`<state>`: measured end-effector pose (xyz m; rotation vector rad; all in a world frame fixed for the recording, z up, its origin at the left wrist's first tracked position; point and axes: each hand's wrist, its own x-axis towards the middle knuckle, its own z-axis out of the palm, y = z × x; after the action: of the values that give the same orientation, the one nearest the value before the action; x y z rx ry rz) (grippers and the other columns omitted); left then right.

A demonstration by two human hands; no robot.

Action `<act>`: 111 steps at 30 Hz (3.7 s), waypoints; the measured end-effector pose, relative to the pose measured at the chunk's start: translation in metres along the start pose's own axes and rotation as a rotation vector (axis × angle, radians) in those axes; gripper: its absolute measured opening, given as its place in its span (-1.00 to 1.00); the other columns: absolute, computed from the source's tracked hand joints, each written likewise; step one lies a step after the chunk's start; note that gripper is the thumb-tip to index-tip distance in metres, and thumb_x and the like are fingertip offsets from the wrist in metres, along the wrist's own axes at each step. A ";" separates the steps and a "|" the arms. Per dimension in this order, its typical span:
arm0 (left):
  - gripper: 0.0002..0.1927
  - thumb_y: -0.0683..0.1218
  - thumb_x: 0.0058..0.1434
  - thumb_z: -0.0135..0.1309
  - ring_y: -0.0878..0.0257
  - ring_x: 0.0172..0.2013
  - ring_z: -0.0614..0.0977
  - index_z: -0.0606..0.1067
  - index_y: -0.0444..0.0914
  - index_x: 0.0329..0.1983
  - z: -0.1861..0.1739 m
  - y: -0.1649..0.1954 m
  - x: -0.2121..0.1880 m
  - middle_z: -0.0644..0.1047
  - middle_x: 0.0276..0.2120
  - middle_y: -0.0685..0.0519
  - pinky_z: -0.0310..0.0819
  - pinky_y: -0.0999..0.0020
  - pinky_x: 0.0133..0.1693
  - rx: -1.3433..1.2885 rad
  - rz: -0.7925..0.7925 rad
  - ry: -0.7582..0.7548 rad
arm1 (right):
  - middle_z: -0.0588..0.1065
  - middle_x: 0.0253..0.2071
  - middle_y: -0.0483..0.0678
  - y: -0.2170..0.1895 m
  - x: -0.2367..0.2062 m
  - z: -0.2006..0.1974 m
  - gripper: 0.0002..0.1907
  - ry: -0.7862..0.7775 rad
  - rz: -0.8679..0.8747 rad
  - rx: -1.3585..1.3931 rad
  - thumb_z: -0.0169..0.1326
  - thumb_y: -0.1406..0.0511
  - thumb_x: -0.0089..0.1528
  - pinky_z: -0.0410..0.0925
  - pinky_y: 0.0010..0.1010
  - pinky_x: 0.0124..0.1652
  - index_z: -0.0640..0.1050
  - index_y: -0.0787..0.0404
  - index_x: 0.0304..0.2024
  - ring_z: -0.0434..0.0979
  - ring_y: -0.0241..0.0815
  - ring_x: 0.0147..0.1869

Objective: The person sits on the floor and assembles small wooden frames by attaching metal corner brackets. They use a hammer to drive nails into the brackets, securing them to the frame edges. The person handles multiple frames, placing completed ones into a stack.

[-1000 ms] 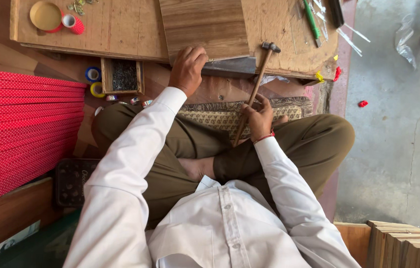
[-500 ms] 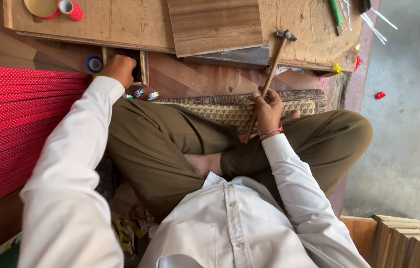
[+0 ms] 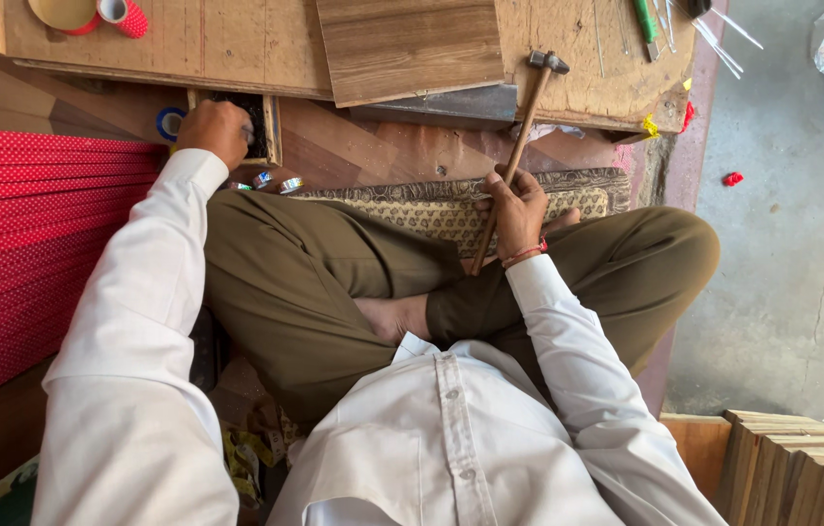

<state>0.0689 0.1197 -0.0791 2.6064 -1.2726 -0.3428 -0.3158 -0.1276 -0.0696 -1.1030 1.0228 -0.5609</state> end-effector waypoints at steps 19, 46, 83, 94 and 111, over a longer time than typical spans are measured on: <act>-0.86 -0.34 0.36 0.07 0.29 -0.38 0.75 0.57 -0.28 -0.28 0.004 0.187 0.043 0.66 -0.38 0.02 0.73 0.48 -0.38 -1.020 0.254 0.278 | 0.58 -0.29 -0.02 -0.001 -0.004 -0.007 -0.75 0.011 0.105 0.149 0.15 0.35 0.29 0.42 -0.44 -0.39 0.53 0.33 0.00 0.57 -0.22 -0.37; -0.85 -0.33 0.09 0.30 0.13 -0.15 0.57 0.56 -0.26 -0.45 0.044 0.210 0.070 0.53 -0.25 0.10 0.45 0.18 -0.01 -0.737 0.265 0.450 | 0.47 -0.40 -0.18 -0.035 -0.082 0.008 -0.71 -0.030 -0.169 -0.172 0.08 0.27 0.42 0.21 -0.62 -0.50 0.54 0.30 0.12 0.36 -0.46 -0.48; -0.85 -0.24 0.06 0.31 0.19 -0.08 0.52 0.55 -0.16 -0.48 0.055 0.208 0.074 0.55 -0.20 0.17 0.36 0.12 0.05 -0.681 0.087 0.448 | 0.59 -0.29 0.13 -0.043 -0.104 0.016 -0.71 0.068 -0.512 -0.685 0.16 0.40 0.37 0.43 -0.46 -0.19 0.56 0.36 0.14 0.55 -0.29 -0.24; -0.78 -0.42 0.01 0.17 -0.02 -0.01 0.56 0.48 -0.28 -0.38 0.072 0.195 0.078 0.56 -0.08 -0.02 0.42 0.12 0.09 -0.698 0.184 0.589 | 0.59 -0.29 0.06 -0.042 -0.097 0.017 -0.75 -0.004 -0.648 -0.650 0.16 0.45 0.40 0.42 -0.48 -0.09 0.55 0.43 0.11 0.54 -0.27 -0.21; -0.77 -0.44 -0.01 0.16 -0.07 -0.05 0.54 0.47 -0.34 -0.33 0.058 0.202 0.072 0.53 -0.10 -0.07 0.46 0.10 -0.02 -0.708 0.222 0.624 | 0.57 -0.31 0.14 -0.045 -0.096 0.018 -0.76 0.089 -0.650 -0.832 0.16 0.40 0.37 0.46 -0.37 -0.22 0.57 0.39 0.06 0.63 -0.15 -0.28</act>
<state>-0.0557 -0.0639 -0.0821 1.7486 -0.9619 0.0643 -0.3392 -0.0596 0.0103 -2.2060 0.9827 -0.7177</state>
